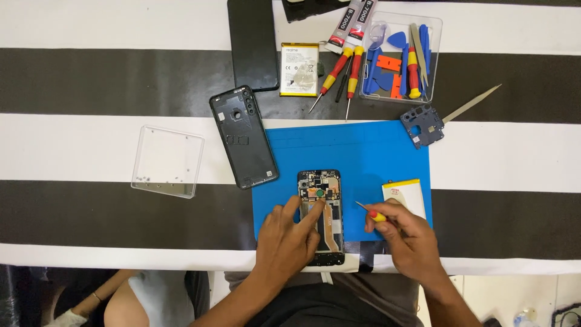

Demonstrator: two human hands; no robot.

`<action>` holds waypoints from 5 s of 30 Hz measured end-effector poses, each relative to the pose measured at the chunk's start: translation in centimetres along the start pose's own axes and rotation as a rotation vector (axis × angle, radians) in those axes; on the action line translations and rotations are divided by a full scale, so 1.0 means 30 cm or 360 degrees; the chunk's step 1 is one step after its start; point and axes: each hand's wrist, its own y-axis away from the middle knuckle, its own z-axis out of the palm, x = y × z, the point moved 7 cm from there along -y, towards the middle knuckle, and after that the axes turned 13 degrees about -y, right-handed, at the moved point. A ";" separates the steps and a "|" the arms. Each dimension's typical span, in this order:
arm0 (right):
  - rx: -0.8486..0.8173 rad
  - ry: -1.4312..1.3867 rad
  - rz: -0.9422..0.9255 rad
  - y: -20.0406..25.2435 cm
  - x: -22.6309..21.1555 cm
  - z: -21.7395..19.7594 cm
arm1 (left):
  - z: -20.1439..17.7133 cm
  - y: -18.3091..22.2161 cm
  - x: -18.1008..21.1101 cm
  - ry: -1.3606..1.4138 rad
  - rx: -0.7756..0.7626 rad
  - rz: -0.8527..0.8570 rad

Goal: Assembling internal components of a smartphone by placing the internal frame and securing it with screws using a screwdriver.

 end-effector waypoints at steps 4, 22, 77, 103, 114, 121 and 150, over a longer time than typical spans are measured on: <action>0.0077 -0.0092 -0.0148 -0.027 -0.023 -0.052 | -0.002 0.000 0.003 0.0012 -0.0033 -0.0009; 0.0140 0.0569 -0.0420 -0.273 -0.185 -0.137 | -0.012 -0.002 -0.096 0.0570 -0.0447 -0.0437; 0.0280 0.0754 0.0041 -0.253 -0.087 -0.190 | -0.135 -0.097 -0.036 0.0433 -0.0060 -0.0034; 0.0135 0.0804 0.0466 -0.348 -0.033 -0.139 | -0.032 -0.117 -0.103 0.0527 -0.0082 -0.0158; 0.0033 0.1027 0.0468 -0.340 0.009 -0.093 | 0.011 -0.085 -0.121 0.0416 -0.0187 -0.0202; 0.0051 0.1093 0.0330 -0.336 0.036 -0.089 | 0.003 -0.099 -0.117 0.0406 -0.0154 -0.0186; 0.0007 0.0282 -0.0020 -0.187 -0.007 0.066 | -0.090 -0.145 -0.070 0.0185 -0.0016 0.0030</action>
